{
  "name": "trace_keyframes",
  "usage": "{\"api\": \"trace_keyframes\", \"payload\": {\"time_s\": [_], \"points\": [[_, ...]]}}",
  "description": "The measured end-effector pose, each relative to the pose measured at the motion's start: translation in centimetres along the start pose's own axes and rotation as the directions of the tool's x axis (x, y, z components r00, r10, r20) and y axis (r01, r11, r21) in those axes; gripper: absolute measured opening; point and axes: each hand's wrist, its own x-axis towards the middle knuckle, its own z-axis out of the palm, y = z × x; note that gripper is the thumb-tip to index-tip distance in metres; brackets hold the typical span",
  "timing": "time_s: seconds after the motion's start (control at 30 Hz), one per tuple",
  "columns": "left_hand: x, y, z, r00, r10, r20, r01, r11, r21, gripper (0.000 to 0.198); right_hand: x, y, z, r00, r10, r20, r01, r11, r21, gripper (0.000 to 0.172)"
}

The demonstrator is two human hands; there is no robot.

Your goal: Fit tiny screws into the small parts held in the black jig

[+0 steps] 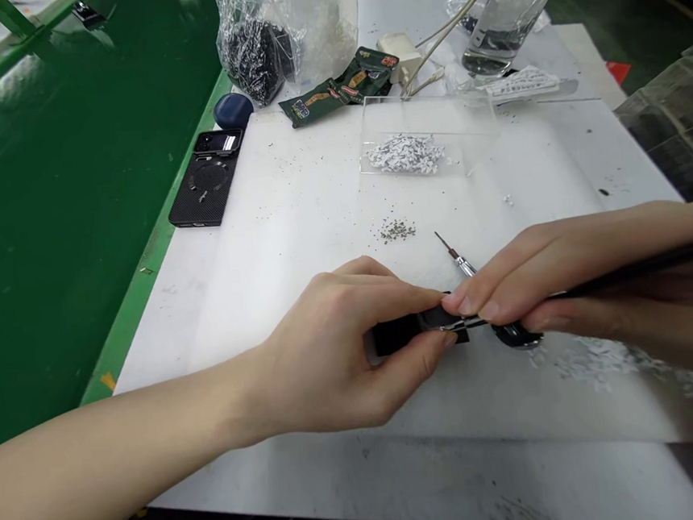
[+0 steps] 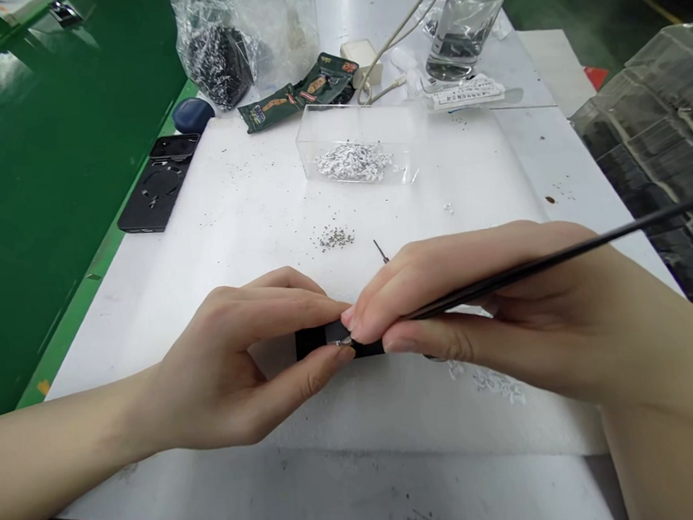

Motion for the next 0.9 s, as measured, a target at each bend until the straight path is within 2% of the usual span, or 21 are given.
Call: {"api": "trace_keyframes", "payload": {"time_s": [0.5,0.7,0.9], "points": [[-0.02,0.19,-0.02,0.999,-0.036,0.008,0.036,0.999,-0.001,0.013,0.22,-0.12,0.15,1.000,-0.022,0.000,0.022,1.000,0.002,0.015],[0.00,0.15,-0.02,1.000,-0.016,0.014,0.016,1.000,-0.010,0.016,0.31,0.00,-0.22,0.997,-0.053,0.064,0.054,0.998,-0.025,0.020],[0.00,0.08,0.05,1.000,-0.005,0.005,0.005,1.000,-0.007,0.018,0.40,-0.07,-0.59,0.996,-0.015,0.088,0.018,0.999,-0.030,0.020]]}}
